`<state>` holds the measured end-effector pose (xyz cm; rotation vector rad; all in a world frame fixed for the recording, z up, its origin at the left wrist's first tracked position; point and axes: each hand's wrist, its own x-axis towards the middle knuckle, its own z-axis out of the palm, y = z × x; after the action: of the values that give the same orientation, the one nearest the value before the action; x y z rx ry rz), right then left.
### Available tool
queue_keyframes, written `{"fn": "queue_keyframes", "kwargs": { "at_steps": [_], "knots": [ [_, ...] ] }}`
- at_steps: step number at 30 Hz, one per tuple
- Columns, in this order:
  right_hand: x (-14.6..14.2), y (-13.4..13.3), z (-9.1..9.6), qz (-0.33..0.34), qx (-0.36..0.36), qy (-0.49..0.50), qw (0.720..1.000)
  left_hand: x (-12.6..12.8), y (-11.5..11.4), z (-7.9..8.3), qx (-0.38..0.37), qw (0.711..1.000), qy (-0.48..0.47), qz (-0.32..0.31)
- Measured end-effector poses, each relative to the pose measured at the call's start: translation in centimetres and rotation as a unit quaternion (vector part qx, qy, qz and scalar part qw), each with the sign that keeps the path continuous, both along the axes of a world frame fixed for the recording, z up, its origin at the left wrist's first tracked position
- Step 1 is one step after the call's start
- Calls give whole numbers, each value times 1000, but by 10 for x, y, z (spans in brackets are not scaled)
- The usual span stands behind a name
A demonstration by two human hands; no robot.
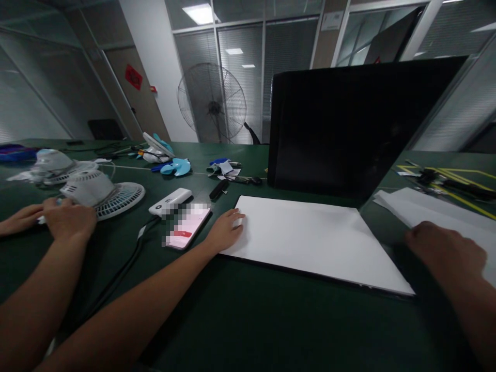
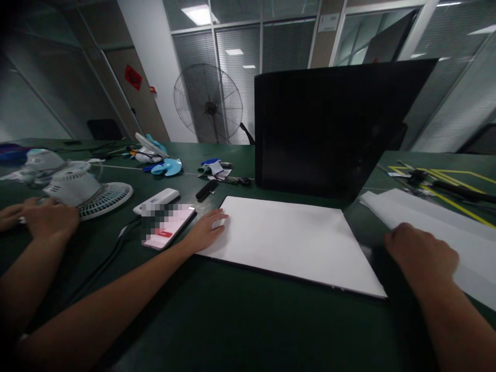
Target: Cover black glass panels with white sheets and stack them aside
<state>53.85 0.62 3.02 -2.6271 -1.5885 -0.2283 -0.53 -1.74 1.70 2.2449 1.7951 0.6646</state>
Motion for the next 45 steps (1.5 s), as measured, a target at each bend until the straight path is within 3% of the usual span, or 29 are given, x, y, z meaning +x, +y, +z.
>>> {"fn": "queue_keyframes", "kwargs": {
  "at_steps": [2, 5, 9, 13, 17, 21, 23, 26, 29, 35, 41, 45],
  "knots": [
    [-24, -7, 10, 41, 4, -21, 999, 0, 0, 0, -3, 1000, -3, 4],
    [-66, -19, 17, 195, -6, -52, 979, 0, 0, -1, -7, 1000, -6, 7],
    [-126, -35, 11, 410, -10, -74, 909, -1, 2, -3, 1, 1000, -14, 5],
    [-180, -57, 0, 580, 10, -35, 814, -1, 3, -4, 5, 1000, -23, 4],
    [-213, -80, 1, 649, -10, 51, 759, 0, 3, -4, -14, 1000, -23, 5],
    [-213, -86, 7, 671, -35, 117, 732, 2, 3, -4, -18, 1000, 6, -2],
    [-202, -78, 5, 655, -4, 124, 746, 3, 5, -5, -16, 1000, 8, 6],
    [-178, -58, -4, 586, 57, 98, 802, 3, 8, -6, -23, 999, -12, 30],
    [-151, -34, -14, 515, 58, 46, 854, 3, 10, -7, -24, 998, -25, 43],
    [-72, -2, -13, 251, 3, 16, 968, 2, 10, -8, -7, 999, -32, 33],
    [40, 14, -29, 49, 23, 12, 998, 1, 9, -8, -7, 999, -19, 34],
    [59, 16, -41, -37, -19, 58, 997, 0, 11, -10, 1, 1000, -16, 25]
  ]
}}
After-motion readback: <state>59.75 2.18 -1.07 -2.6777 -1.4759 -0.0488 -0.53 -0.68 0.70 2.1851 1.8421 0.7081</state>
